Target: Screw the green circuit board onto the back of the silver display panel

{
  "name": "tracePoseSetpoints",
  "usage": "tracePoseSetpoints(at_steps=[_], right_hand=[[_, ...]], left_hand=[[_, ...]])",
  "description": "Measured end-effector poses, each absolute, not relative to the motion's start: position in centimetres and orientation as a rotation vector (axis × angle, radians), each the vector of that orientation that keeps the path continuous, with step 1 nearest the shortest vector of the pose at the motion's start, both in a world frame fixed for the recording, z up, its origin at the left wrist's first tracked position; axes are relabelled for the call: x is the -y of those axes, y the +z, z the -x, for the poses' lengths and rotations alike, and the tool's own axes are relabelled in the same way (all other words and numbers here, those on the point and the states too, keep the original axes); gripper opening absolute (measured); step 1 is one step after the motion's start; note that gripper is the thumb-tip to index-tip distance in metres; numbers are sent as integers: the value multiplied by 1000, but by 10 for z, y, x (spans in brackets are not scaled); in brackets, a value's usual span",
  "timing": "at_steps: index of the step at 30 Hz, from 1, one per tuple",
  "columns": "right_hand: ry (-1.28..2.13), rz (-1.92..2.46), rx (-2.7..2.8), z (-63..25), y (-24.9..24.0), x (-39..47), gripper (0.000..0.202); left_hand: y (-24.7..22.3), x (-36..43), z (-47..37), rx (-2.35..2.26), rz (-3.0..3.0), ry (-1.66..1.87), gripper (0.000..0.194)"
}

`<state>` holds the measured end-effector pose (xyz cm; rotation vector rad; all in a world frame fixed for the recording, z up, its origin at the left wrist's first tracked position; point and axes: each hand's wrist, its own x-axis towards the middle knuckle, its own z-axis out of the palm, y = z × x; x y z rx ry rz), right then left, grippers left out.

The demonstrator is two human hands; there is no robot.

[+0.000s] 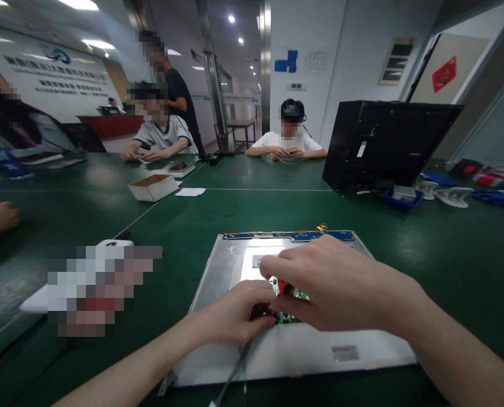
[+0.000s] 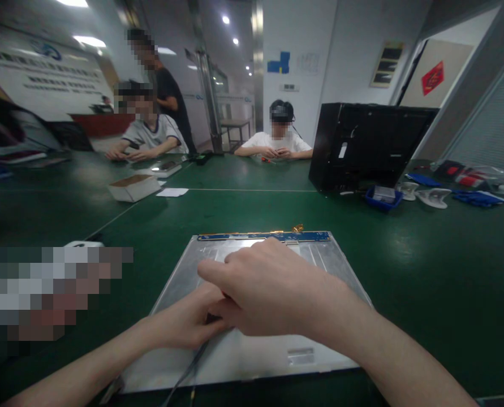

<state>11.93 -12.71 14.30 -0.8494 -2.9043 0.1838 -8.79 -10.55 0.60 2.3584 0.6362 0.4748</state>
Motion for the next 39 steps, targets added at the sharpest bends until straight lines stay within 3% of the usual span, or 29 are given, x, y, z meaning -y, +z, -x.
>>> tracePoseSetpoints(at_steps=[6, 13, 18, 26, 39], right_hand=[[79, 907, 2894, -119, 140, 124, 16], [160, 871, 2889, -120, 143, 128, 2], [228, 823, 2918, -121, 144, 129, 12], [131, 890, 2903, -119, 143, 127, 9], [221, 801, 2903, -121, 143, 130, 6]], left_hand=[[5, 106, 87, -610, -2356, 529, 16], [5, 107, 87, -637, -2346, 496, 8], [9, 107, 88, -659, -2374, 459, 11], [5, 106, 88, -669, -2379, 470, 6], [7, 108, 88, -632, -2349, 487, 17]])
